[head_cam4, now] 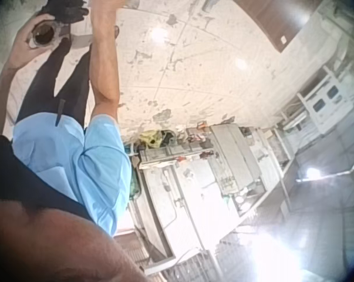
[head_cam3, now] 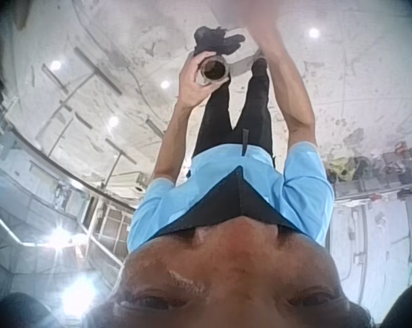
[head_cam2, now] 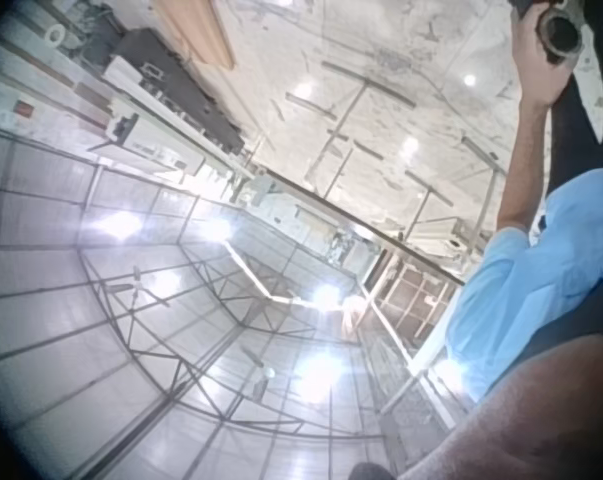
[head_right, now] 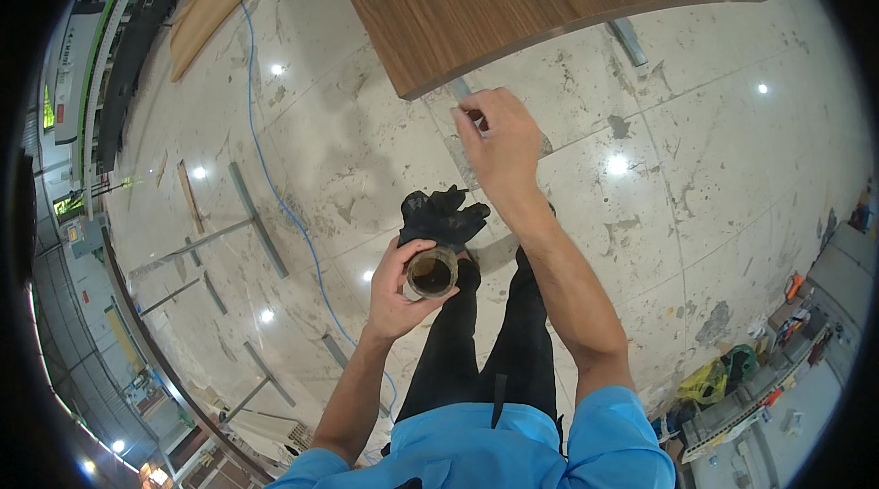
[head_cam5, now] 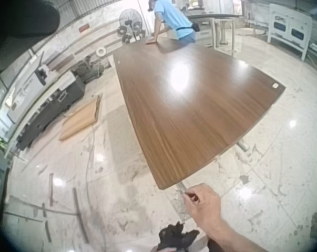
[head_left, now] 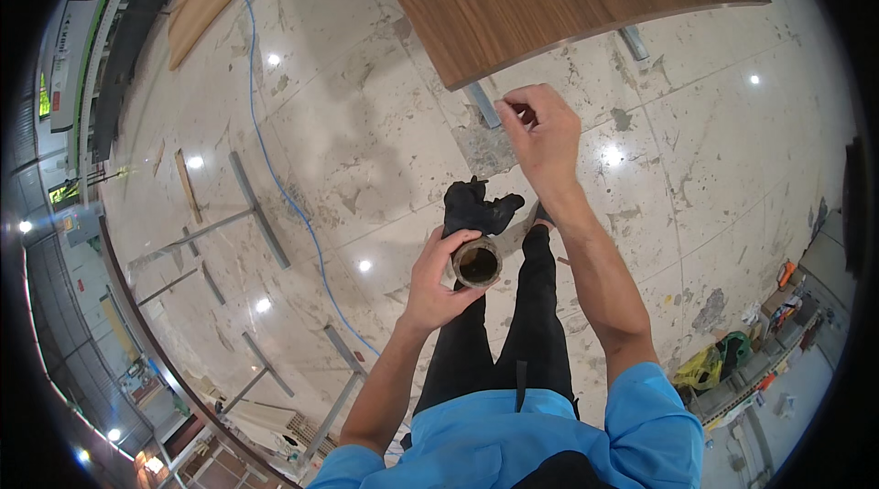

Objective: The person applies a dark liquid finish to the edges of a wooden table using a small brush and a cloth. They repeatedly dip the brush into a small container, apply the finish to the table edge, and wipe the surface with a black cloth.

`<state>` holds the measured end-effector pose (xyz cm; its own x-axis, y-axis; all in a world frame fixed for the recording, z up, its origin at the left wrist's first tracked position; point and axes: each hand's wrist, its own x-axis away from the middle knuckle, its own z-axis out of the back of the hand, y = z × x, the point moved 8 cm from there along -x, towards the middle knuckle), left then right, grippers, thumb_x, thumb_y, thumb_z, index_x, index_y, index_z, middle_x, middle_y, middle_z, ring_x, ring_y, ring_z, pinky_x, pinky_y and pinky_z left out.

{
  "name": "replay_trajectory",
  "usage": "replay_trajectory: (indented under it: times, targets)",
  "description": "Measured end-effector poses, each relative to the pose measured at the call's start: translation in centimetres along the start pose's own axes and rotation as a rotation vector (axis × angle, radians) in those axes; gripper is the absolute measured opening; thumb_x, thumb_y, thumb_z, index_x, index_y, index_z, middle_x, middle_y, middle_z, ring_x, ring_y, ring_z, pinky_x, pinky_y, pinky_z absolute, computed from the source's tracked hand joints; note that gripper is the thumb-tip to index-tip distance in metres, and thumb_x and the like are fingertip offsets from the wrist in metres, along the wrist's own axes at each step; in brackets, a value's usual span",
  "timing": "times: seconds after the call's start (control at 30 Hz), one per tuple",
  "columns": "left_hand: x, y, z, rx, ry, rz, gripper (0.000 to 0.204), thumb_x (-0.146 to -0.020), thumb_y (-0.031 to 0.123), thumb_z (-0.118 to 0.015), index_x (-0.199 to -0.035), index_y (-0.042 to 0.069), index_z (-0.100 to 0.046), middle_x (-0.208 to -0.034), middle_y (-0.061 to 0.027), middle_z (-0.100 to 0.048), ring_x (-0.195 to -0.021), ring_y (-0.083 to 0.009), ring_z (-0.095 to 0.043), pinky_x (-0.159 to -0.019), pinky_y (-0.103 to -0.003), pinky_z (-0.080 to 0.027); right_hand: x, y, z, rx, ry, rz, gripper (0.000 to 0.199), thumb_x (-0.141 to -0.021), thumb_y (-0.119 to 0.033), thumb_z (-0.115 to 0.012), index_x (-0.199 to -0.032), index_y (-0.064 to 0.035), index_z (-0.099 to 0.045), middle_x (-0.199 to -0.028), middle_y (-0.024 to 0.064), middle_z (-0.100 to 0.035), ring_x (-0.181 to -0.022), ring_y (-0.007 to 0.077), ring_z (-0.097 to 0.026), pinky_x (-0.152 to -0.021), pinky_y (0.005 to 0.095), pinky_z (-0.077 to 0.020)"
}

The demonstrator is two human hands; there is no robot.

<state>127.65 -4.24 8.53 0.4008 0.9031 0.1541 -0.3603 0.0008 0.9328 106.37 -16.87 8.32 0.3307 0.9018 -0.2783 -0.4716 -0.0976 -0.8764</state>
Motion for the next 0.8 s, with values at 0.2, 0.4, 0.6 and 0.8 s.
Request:
replay_trajectory:
  times: [0.2,0.4,0.6,0.8]
  targets:
    - [-0.1,0.4,0.3,-0.047,0.002,-0.033,0.075,-0.072,-0.001,-0.094,-0.138,0.000,-0.058,-0.122,-0.0122,-0.057,-0.111,-0.0209,-0.066,-0.097,-0.031,-0.060,-0.1,0.0,-0.2,-0.027,0.009,-0.036,0.009,-0.089,-0.002,-0.081,-0.095,-0.0005,-0.075,-0.085,0.0086,-0.071,-0.068,0.0146,-0.065,-0.063,0.0284,-0.0519]
    - [0.0,0.2,0.4,0.004,0.009,0.010,0.076,-0.072,-0.002,-0.094,-0.139,0.001,-0.058,-0.122,-0.0118,-0.058,-0.112,-0.0208,-0.066,-0.098,-0.031,-0.059,0.0,0.1,-0.8,-0.059,-0.058,-0.058,0.006,-0.090,0.000,-0.079,-0.095,0.0001,-0.075,-0.087,0.0087,-0.071,-0.069,0.0140,-0.066,-0.063,0.0279,-0.0521]
    - [0.1,-0.1,0.5,-0.020,0.014,0.000,0.075,-0.072,-0.001,-0.095,-0.137,0.000,-0.058,-0.123,-0.0127,-0.060,-0.115,-0.0217,-0.067,-0.099,-0.032,-0.059,0.5,-0.3,-1.8,-0.086,-0.110,-0.019,0.004,-0.092,-0.001,-0.077,-0.095,-0.0002,-0.076,-0.086,0.0083,-0.071,-0.069,0.0139,-0.065,-0.062,0.0289,-0.0512]
    - [0.2,-0.1,0.6,0.002,0.095,0.057,0.069,-0.072,0.013,-0.096,-0.132,0.005,-0.063,-0.116,-0.0124,-0.072,-0.110,-0.0334,-0.068,-0.100,-0.040,-0.053,-1.7,2.0,3.9,-0.037,0.114,-0.069,0.005,-0.093,-0.005,-0.076,-0.096,-0.0003,-0.075,-0.088,0.0094,-0.073,-0.070,0.0166,-0.065,-0.064,0.0305,-0.0522]
